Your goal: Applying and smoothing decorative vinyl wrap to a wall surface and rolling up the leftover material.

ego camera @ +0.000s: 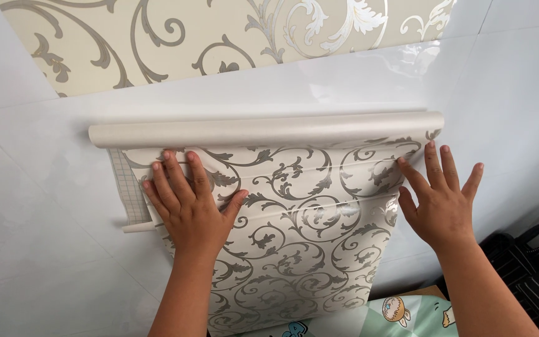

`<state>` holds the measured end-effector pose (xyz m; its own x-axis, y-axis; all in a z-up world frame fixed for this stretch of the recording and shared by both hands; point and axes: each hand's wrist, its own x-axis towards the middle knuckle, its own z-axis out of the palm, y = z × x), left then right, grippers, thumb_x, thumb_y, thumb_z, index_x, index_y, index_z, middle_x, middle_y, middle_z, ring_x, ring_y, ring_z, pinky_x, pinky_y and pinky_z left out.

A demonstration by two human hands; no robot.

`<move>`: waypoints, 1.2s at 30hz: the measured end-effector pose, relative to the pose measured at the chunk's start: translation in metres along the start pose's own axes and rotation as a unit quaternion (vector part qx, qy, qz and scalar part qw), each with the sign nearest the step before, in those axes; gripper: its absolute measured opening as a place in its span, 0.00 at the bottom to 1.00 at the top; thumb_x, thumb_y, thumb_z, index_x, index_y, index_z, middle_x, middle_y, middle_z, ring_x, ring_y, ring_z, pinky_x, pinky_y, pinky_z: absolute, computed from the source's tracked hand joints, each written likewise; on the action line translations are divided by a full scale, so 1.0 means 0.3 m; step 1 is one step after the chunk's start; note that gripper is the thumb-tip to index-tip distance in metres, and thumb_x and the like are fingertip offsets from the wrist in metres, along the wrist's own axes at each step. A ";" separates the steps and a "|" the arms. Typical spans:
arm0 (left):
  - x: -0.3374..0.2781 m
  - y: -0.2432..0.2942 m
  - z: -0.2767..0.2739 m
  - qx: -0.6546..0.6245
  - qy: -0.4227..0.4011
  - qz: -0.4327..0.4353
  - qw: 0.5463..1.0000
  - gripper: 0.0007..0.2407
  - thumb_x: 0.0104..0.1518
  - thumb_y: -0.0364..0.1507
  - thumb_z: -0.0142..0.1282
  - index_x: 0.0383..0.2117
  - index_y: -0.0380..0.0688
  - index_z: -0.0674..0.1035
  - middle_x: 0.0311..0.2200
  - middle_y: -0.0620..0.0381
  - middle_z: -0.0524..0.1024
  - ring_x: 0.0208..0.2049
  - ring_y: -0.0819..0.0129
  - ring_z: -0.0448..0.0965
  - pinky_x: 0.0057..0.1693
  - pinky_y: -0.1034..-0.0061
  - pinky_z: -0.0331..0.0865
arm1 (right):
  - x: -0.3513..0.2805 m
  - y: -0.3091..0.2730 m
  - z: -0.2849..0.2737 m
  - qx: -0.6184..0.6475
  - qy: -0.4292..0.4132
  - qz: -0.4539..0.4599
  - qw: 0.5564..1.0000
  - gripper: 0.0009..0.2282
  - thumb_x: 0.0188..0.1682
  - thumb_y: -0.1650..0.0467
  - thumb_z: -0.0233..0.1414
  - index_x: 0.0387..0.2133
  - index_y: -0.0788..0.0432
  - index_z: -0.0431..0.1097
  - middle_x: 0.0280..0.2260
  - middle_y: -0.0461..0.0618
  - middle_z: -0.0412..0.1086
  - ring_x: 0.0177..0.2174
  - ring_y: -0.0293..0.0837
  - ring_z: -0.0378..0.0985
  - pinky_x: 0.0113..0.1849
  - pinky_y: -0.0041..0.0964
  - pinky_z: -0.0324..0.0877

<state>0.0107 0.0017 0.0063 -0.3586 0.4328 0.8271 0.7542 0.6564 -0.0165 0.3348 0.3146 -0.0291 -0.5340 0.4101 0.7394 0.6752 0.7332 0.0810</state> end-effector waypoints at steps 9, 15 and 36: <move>0.014 0.050 -0.043 -0.028 0.044 -0.007 0.999 0.51 0.57 0.55 0.69 0.77 0.33 0.52 0.76 0.28 0.41 0.76 0.29 0.37 0.76 0.27 0.33 | 0.084 -0.198 -0.118 -0.022 0.158 -0.043 0.986 0.18 0.55 0.66 0.59 0.60 0.48 0.74 0.56 0.54 0.70 0.52 0.52 0.73 0.53 0.51 0.63; 0.007 0.072 -0.048 -0.042 0.059 -0.027 0.997 0.50 0.59 0.57 0.68 0.74 0.30 0.53 0.75 0.29 0.41 0.76 0.25 0.34 0.76 0.25 0.35 | 0.127 -0.397 -0.144 0.059 0.099 -0.065 0.991 0.29 0.56 0.54 0.52 0.72 0.42 0.64 0.74 0.63 0.54 0.71 0.61 0.55 0.64 0.70 0.51; 0.004 0.172 0.000 -0.027 -0.068 0.007 0.997 0.43 0.57 0.49 0.64 0.79 0.77 0.48 0.74 0.18 0.27 0.72 0.11 0.23 0.67 0.16 0.30 | 0.161 -0.765 -0.117 0.118 0.076 -0.051 0.989 0.36 0.57 0.40 0.27 0.77 0.33 0.50 0.73 0.82 0.29 0.72 0.74 0.21 0.64 0.83 0.23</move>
<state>0.0491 0.0361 0.0063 -0.4169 0.5240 0.7427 0.7872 0.6167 0.0068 0.1718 0.1471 0.0116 -0.4988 0.2537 0.8288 0.4745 0.8801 0.0161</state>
